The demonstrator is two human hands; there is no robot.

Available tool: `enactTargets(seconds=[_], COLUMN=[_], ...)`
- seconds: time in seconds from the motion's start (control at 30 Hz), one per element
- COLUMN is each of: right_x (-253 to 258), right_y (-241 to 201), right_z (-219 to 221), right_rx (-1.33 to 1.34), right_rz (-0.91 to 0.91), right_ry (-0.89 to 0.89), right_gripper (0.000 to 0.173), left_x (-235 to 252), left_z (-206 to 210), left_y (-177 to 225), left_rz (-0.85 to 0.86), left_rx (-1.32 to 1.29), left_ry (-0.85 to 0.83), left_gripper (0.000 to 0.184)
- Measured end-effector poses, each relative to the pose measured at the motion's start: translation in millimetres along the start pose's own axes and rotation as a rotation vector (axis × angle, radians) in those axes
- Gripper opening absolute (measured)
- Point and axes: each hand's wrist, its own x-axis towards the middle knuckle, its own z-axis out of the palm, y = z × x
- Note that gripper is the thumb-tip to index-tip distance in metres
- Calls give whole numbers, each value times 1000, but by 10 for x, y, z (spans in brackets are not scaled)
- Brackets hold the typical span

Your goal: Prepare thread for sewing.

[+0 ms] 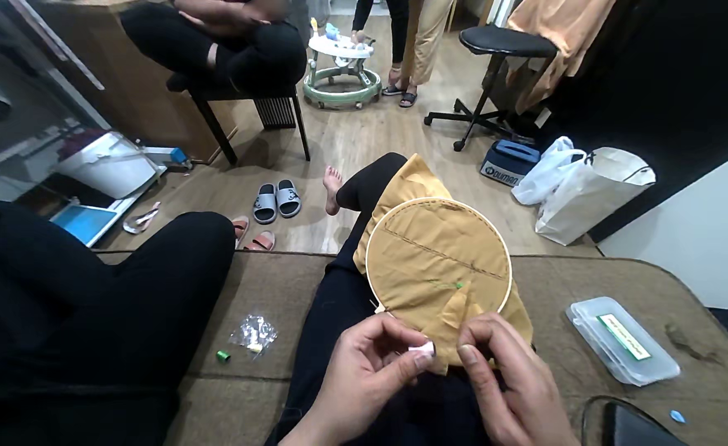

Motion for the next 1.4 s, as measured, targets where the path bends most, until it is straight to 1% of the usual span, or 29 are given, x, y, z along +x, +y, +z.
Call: enactTargets(seconds=[0.07,0.13,0.23,0.33,0.43,0.47,0.5,0.6,0.67,0.73,0.8,0.9,0.93,1.0,1.07,1.13,1.2,1.3,1.33,1.4], right_x=[5,-4,-19,-55,-85,-89,-94,-99,-92,-92,-91,-87,-75,-45,-19,-2,-13,-57,-67,-71], right_y=[18,59,66,49,-6,-31,-42,2,6,-7,-33,-45,-33,16,49,50,47,38,32,7], right_z=[-83,-162,-227,-207,-93,-45,3,90,68,41,15,-12,-20,-41,-81,-100,-108,-74,-40,19], right_rx=[3,76,179,146,78,52,25,-22,-18,7,69,318,427,593,626,563,466,400,382,365], right_rz=[27,71,115,61,-6,-29,-59,-181,-195,-167,-81,105,153,193,213,233,177,25,-16,-53], right_ry=[10,34,99,87,22,21,34,104,98,75,57,43,48,80,132,204,182,3,-29,-34], right_gripper=[30,31,27,25,37,37,33,12,11,13,16,19,18,14,12,12,14,33,34,23], left_x=[7,8,-6,-15,-15,-18,-21,-27,-33,-40,-47,-64,-69,-75,-76,-76,-78,-77,-78,-78], left_z=[-35,-79,-99,-54,-12,-1,7,7,2,1,2,14,19,19,15,23,27,29,31,36], left_y=[-10,-24,-21,27,57,58,59,44,31,32,37,51,58,68,75,87,99,108,108,108], left_rz=[30,64,71,26,22,29,36,75,101,114,136,154,141,98,58,23,11,9,6,-2], left_rx=[30,77,84,-27,-75,-76,-69,-33,9,65,138,186,162,87,0,-83,-118,-123,-134,-158], left_ry=[49,61,55,54,45,40,35,28,34,33,20,-14,-24,-40,-48,-47,-36,-37,-46,-59], left_gripper=[12,12,14,13,12,12,13,14,15,15,16,16,15,14,12,11,11,11,11,10])
